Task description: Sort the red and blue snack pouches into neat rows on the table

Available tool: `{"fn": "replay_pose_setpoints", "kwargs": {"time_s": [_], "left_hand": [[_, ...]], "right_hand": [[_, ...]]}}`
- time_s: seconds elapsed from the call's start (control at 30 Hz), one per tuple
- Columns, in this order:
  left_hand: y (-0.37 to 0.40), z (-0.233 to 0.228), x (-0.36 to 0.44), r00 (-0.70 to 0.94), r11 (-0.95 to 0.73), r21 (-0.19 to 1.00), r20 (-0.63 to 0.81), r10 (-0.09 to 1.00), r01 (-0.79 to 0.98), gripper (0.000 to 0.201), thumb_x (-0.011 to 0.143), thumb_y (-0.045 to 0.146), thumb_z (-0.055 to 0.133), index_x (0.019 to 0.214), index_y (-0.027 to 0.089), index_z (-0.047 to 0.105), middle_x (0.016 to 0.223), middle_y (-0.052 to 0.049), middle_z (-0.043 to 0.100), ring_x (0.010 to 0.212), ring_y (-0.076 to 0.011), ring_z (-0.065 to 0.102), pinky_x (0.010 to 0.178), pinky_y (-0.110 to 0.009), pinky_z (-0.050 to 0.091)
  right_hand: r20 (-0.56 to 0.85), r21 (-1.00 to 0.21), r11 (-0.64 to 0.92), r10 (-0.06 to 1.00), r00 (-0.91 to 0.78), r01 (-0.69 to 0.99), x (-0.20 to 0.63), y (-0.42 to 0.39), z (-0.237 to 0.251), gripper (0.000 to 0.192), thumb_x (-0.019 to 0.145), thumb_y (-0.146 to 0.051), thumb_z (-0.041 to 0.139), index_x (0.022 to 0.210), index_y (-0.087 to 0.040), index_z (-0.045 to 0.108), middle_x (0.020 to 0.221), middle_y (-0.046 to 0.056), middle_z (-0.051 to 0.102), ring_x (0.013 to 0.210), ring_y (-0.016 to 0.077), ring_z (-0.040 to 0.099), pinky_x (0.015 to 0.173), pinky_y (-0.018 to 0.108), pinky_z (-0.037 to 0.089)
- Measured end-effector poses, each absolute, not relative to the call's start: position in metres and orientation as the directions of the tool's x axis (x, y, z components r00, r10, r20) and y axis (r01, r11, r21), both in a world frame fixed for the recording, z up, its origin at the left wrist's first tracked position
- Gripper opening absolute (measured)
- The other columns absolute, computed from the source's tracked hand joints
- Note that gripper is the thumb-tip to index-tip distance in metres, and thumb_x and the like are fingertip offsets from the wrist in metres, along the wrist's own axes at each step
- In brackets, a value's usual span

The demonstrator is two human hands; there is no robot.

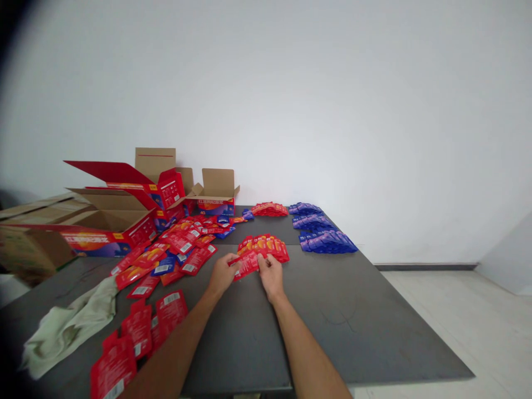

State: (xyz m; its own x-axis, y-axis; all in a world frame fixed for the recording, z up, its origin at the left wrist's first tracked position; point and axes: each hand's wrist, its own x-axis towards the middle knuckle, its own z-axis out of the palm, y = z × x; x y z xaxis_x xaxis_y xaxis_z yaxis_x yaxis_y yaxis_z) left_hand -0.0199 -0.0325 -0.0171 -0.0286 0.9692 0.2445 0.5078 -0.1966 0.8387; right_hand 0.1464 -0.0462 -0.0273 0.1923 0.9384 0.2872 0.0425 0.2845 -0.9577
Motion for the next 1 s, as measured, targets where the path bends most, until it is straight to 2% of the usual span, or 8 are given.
{"fn": "replay_pose_setpoints", "kwargs": {"time_s": [0.17,0.3,0.4,0.53,0.63,0.8,0.9,1.0], "left_hand": [[-0.051,-0.005,-0.012,0.057,-0.405,0.657,0.483,0.874,0.635,0.045,0.073,0.024,0.069,0.117,0.02,0.059,0.121,-0.008,0.061,0.115,-0.0229,0.055,0.102,-0.037,0.041],[-0.061,-0.001,-0.005,0.289,-0.511,0.516,0.452,0.844,0.688,0.044,0.068,0.024,0.074,0.11,0.023,0.06,0.119,-0.007,0.06,0.116,-0.026,0.051,0.1,-0.04,0.041],[-0.06,-0.003,-0.003,0.334,-0.531,0.498,0.434,0.837,0.685,0.037,0.075,0.012,0.063,0.11,0.023,0.062,0.115,-0.006,0.063,0.113,-0.0225,0.053,0.099,-0.036,0.042],[-0.055,-0.008,-0.007,0.227,-0.476,0.568,0.454,0.862,0.671,0.034,0.084,0.007,0.046,0.108,0.022,0.064,0.111,-0.005,0.066,0.107,-0.0181,0.058,0.097,-0.031,0.044],[-0.05,-0.011,-0.012,0.073,-0.377,0.683,0.43,0.9,0.625,0.027,0.087,0.012,0.046,0.102,0.021,0.066,0.106,-0.005,0.069,0.102,-0.0186,0.062,0.093,-0.031,0.046],[-0.044,-0.013,-0.014,-0.09,-0.265,0.941,0.289,0.953,0.209,0.021,0.083,0.022,0.056,0.102,0.016,0.062,0.09,-0.006,0.073,0.08,-0.0175,0.069,0.074,-0.029,0.053],[-0.04,-0.009,-0.01,-0.192,-0.197,0.98,0.193,0.962,-0.003,0.034,0.075,0.027,0.067,0.105,0.015,0.056,0.081,-0.006,0.073,0.068,-0.0174,0.069,0.061,-0.026,0.053],[-0.031,-0.004,-0.001,-0.226,-0.206,0.976,0.185,0.957,-0.072,0.037,0.073,0.03,0.071,0.103,0.016,0.055,0.078,-0.005,0.072,0.066,-0.0174,0.069,0.06,-0.026,0.052]], "right_hand": [[0.253,-0.961,0.272,0.935,0.249,-0.044,0.147,-0.048,-0.022,0.045,0.083,-0.06,0.06,0.065,-0.021,0.049,0.051,-0.005,0.051,0.046,0.0108,0.042,0.044,0.022,0.029],[0.202,-0.965,0.236,0.947,0.249,-0.113,0.146,-0.047,-0.021,0.044,0.08,-0.061,0.063,0.065,-0.021,0.051,0.05,-0.004,0.053,0.042,0.0103,0.042,0.041,0.022,0.029],[0.184,-0.964,0.221,0.955,0.233,-0.144,0.145,-0.049,-0.019,0.045,0.079,-0.061,0.064,0.066,-0.02,0.053,0.052,-0.003,0.055,0.042,0.01,0.043,0.042,0.022,0.032],[0.259,-0.945,0.275,0.96,0.11,-0.174,0.143,-0.055,-0.012,0.041,0.085,-0.059,0.058,0.076,-0.019,0.06,0.067,0.0,0.062,0.054,0.0119,0.052,0.051,0.023,0.041],[0.337,-0.935,0.34,0.94,0.048,-0.098,0.143,-0.058,-0.01,0.035,0.087,-0.053,0.058,0.091,-0.019,0.065,0.076,0.001,0.063,0.065,0.0138,0.056,0.06,0.024,0.045],[0.434,-0.892,0.423,0.9,0.044,0.157,0.142,-0.058,-0.017,0.03,0.083,-0.041,0.064,0.104,-0.019,0.063,0.093,0.003,0.065,0.072,0.014,0.057,0.068,0.026,0.048],[0.457,-0.871,0.451,0.889,-0.018,0.193,0.139,-0.059,-0.021,0.038,0.084,-0.034,0.063,0.119,-0.02,0.058,0.1,0.004,0.066,0.071,0.0135,0.059,0.069,0.027,0.051],[0.469,-0.864,0.459,0.883,-0.003,0.209,0.14,-0.059,-0.022,0.046,0.084,-0.031,0.061,0.128,-0.02,0.052,0.101,0.005,0.066,0.075,0.0152,0.061,0.07,0.028,0.052]]}}
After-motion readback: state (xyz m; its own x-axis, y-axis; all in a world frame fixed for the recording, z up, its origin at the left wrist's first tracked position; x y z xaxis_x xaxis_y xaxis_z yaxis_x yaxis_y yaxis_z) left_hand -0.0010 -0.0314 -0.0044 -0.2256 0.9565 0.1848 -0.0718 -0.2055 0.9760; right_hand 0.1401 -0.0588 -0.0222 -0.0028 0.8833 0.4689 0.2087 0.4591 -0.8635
